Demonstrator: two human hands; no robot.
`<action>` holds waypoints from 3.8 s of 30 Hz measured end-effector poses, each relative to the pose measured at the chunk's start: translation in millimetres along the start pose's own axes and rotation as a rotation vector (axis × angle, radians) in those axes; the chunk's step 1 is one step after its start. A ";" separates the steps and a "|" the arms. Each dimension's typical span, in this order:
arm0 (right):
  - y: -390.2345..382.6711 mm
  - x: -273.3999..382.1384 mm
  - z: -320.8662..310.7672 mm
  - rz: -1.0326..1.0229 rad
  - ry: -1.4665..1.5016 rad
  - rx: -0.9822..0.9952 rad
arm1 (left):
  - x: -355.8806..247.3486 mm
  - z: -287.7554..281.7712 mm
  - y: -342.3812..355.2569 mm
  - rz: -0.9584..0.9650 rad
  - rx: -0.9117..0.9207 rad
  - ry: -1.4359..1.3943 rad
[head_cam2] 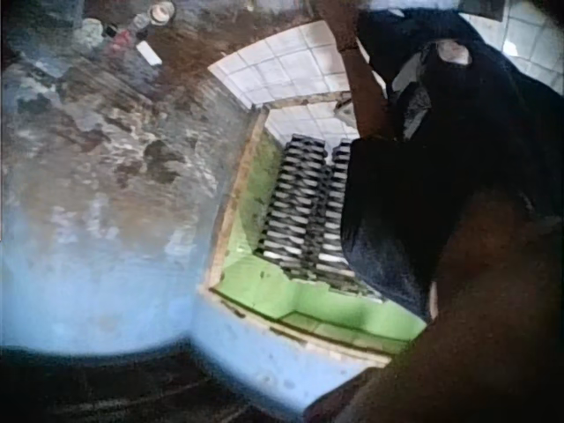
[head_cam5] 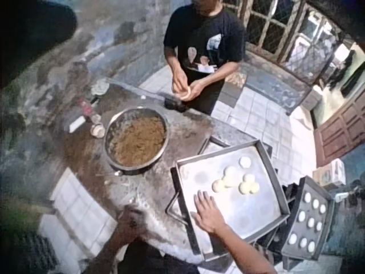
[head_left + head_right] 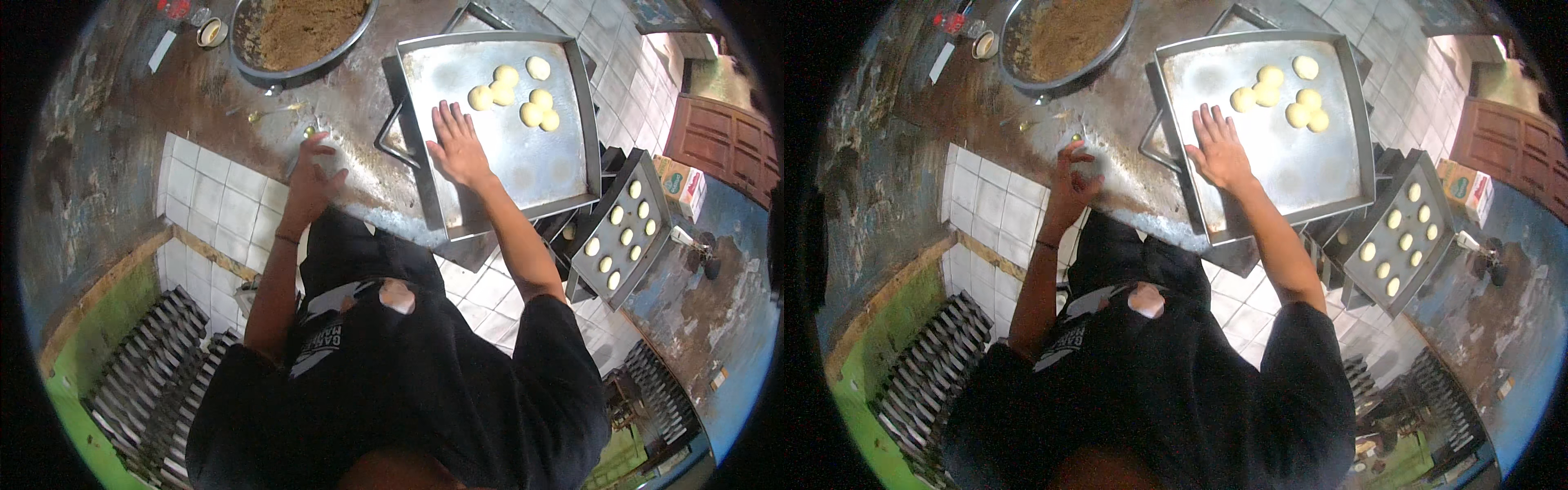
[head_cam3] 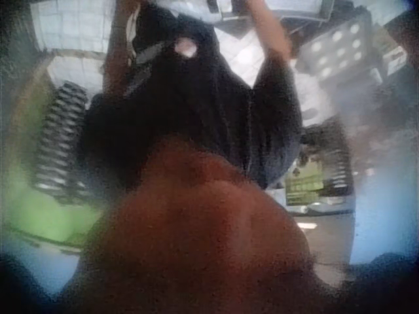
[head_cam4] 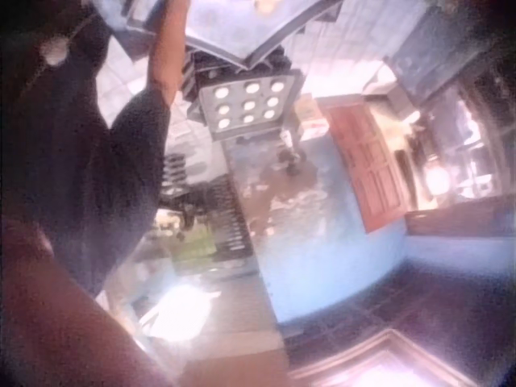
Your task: The person shapes portions of dough into round balls by hand, fills some with a dark paste from a bowl, and arranges them onto metal baking trays.
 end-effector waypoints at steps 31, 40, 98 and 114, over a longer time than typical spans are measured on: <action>109.7 200.1 -195.6 0.013 1.392 -0.682 | -148.5 -109.1 55.0 0.419 -0.172 -0.943; 189.4 289.2 -214.6 -0.256 1.245 0.280 | -40.1 -199.1 46.2 0.451 0.023 -0.345; 56.2 178.2 -205.2 -0.085 1.536 0.151 | -157.0 -89.9 13.6 0.367 0.577 -0.510; -50.2 111.3 -241.5 0.024 1.244 -0.528 | -214.1 15.0 12.2 0.078 0.588 -0.966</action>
Point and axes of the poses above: each hand's wrist, its own y-axis towards the middle knuckle, its own z-axis out of the palm, x = y × z, the point moved 8 cm from there along y, towards the middle knuckle, and after that the axes turned 15 degrees about x, right-handed, at the moved point
